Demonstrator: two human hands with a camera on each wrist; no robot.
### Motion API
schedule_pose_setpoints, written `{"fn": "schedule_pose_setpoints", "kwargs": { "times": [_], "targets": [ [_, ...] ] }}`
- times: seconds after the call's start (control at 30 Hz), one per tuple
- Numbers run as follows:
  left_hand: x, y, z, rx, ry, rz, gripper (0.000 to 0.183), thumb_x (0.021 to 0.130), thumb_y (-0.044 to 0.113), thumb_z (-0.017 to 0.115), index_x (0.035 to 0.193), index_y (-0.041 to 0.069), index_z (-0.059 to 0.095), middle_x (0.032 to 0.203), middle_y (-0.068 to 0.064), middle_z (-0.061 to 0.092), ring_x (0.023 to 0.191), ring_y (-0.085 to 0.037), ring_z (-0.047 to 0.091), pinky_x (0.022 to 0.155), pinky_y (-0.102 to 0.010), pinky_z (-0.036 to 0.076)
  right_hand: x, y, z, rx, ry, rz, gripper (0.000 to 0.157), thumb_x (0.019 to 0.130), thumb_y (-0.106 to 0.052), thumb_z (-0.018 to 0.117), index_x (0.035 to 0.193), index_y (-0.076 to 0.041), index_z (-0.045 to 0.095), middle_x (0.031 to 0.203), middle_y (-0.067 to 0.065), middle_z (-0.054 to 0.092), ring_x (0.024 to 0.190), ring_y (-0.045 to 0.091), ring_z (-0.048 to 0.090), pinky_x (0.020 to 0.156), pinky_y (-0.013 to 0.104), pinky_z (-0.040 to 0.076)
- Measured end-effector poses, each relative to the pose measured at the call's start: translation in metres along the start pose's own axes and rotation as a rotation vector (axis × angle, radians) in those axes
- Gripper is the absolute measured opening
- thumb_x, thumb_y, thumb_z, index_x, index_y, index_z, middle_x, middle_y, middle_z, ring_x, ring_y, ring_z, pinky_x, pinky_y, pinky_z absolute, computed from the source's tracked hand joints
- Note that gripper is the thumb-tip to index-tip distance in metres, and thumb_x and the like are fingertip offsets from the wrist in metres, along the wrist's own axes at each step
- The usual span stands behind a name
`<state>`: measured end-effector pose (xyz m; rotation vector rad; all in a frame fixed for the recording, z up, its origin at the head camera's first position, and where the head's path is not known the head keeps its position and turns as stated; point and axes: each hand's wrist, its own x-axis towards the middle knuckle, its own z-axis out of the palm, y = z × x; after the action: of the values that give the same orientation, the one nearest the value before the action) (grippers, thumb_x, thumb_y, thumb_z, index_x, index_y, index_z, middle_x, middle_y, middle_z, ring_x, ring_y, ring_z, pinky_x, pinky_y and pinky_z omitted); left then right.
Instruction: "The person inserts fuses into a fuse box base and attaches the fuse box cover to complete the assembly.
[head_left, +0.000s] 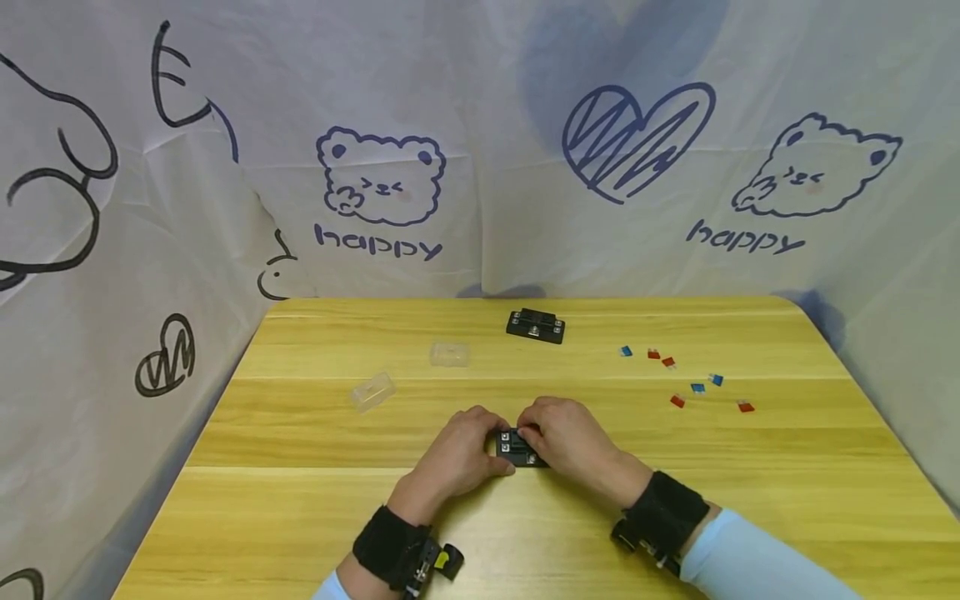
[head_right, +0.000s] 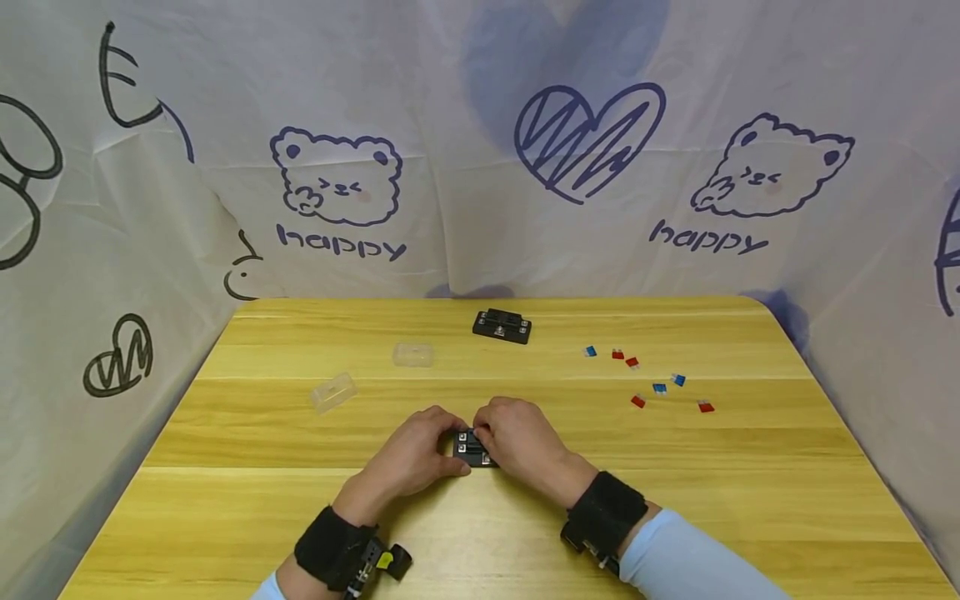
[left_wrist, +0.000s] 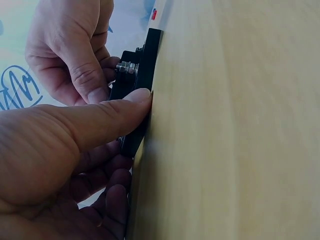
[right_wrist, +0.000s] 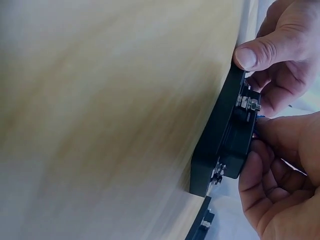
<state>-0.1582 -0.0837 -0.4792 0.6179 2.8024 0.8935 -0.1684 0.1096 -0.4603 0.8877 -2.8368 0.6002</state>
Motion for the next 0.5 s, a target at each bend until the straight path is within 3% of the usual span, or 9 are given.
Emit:
{"fn": "schedule_pose_setpoints", "kwargs": {
  "times": [0.5],
  "targets": [
    [-0.0005, 0.0009, -0.0008, -0.008, -0.019, -0.015, 0.046, 0.074, 0.033, 0.082, 0.113, 0.014, 0.065, 0.111, 0.000, 0.061, 0.103, -0.020, 0.053, 0.091, -0.038, 0.046, -0.0022, 0.0014, -0.0027, -0.004, -0.021, 0.030, 0.004, 0.087, -0.017, 0.070, 0.089, -0.014, 0.073, 0.082, -0.004, 0.064, 0.074, 0.009, 0.056, 0.070, 0.032, 0.051]
  ]
}}
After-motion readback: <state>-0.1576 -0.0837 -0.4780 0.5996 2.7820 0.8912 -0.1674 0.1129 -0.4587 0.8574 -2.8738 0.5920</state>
